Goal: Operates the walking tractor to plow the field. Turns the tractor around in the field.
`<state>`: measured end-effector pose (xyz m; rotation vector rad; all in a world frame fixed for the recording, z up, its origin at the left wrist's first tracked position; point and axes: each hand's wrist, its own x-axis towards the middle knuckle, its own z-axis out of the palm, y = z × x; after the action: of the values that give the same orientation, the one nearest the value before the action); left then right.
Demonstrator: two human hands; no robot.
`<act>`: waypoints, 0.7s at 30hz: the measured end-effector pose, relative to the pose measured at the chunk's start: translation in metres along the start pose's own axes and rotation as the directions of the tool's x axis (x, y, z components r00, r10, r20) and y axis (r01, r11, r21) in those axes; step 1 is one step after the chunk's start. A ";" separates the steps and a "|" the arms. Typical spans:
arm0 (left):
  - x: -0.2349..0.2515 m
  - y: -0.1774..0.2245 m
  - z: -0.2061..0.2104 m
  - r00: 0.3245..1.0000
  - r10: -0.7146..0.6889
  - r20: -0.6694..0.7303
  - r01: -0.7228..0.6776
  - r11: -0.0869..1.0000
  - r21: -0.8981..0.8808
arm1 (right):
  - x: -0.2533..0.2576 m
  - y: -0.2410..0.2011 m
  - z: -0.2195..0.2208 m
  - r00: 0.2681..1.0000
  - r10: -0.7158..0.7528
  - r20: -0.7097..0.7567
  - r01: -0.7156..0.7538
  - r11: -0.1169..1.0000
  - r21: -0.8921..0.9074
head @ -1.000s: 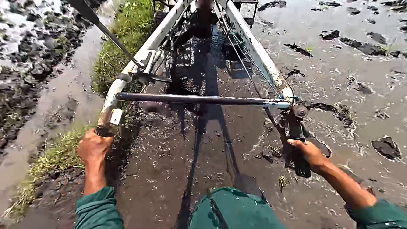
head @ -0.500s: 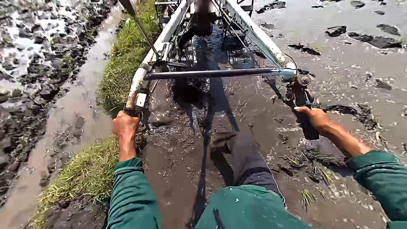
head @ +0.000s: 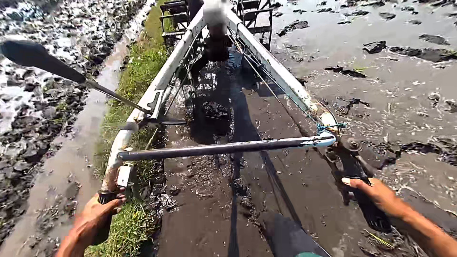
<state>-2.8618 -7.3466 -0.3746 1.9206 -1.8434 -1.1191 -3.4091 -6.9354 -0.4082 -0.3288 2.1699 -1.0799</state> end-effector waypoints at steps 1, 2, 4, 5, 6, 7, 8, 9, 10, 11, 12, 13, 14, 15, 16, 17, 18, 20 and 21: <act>0.010 0.011 0.004 0.995 0.000 0.095 0.010 0.994 -0.109 | 0.016 -0.011 -0.008 1.000 0.002 -0.024 -0.003 0.999 -0.033; 0.022 0.020 0.009 0.986 -0.006 0.169 0.037 0.982 -0.183 | 0.030 -0.019 -0.014 0.999 0.017 -0.028 -0.018 0.999 -0.048; 0.046 0.045 0.020 0.975 -0.019 0.221 0.072 0.969 -0.238 | 0.061 -0.041 -0.023 0.999 0.020 -0.026 -0.021 0.999 -0.040; 0.055 0.059 0.026 0.976 -0.034 0.213 0.080 0.975 -0.209 | 0.079 -0.049 -0.027 1.000 0.015 -0.020 -0.015 0.999 -0.037; 0.063 0.076 0.032 0.985 -0.048 0.167 0.071 0.988 -0.135 | 0.096 -0.057 -0.030 1.000 0.009 -0.003 -0.009 1.000 -0.027; 0.067 0.096 0.039 0.994 -0.068 0.081 0.067 0.998 0.005 | 0.113 -0.067 -0.032 1.000 0.005 0.015 -0.005 1.000 -0.020; 0.068 0.119 0.049 0.997 -0.070 -0.036 0.075 0.984 0.161 | 0.127 -0.078 -0.033 0.999 0.002 0.035 -0.001 1.000 -0.014; 0.070 0.139 0.060 0.988 -0.025 -0.152 0.070 0.953 0.296 | 0.142 -0.090 -0.032 0.999 -0.005 0.045 0.006 1.000 -0.006; 0.077 0.150 0.069 0.974 0.042 -0.222 0.046 0.925 0.378 | 0.156 -0.103 -0.032 0.999 -0.014 0.051 0.014 1.000 -0.009; 0.086 0.159 0.076 0.966 0.080 -0.247 0.034 0.904 0.425 | 0.170 -0.114 -0.031 0.999 -0.019 0.045 0.020 0.999 -0.037; 0.099 0.170 0.080 0.964 0.096 -0.246 0.025 0.895 0.444 | 0.184 -0.123 -0.032 0.999 -0.015 0.035 0.018 0.996 -0.087; 0.111 0.184 0.082 0.966 0.101 -0.238 0.017 0.894 0.449 | 0.198 -0.135 -0.033 1.000 -0.005 0.014 0.007 0.989 -0.150; 0.125 0.198 0.083 0.968 0.102 -0.228 0.009 0.898 0.441 | 0.213 -0.146 -0.034 1.000 -0.006 -0.009 0.004 0.979 -0.203; 0.139 0.209 0.082 0.969 0.103 -0.226 0.006 0.900 0.436 | 0.226 -0.157 -0.032 1.000 -0.012 -0.023 0.006 0.973 -0.230; 0.157 0.216 0.079 0.966 0.109 -0.235 0.004 0.901 0.434 | 0.236 -0.167 -0.027 1.000 -0.008 -0.020 0.004 0.971 -0.239; 0.177 0.218 0.074 0.962 0.115 -0.249 0.006 0.900 0.437 | 0.244 -0.178 -0.017 1.000 0.003 -0.003 -0.004 0.975 -0.221; 0.199 0.216 0.065 0.958 0.113 -0.263 0.017 0.894 0.447 | 0.249 -0.188 -0.004 0.999 0.021 0.029 -0.015 0.981 -0.195; 0.244 0.211 0.042 0.950 0.100 -0.296 0.051 0.884 0.464 | 0.254 -0.210 0.031 0.991 0.047 0.122 -0.032 0.992 -0.119; 0.263 0.213 0.031 0.952 0.083 -0.293 0.069 0.878 0.473 | 0.258 -0.220 0.049 0.986 0.059 0.157 -0.045 0.995 -0.087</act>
<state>-3.0655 -7.6178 -0.3471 2.1813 -2.0718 -0.3322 -3.5813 -7.2295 -0.3775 -0.3806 2.0725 -0.9048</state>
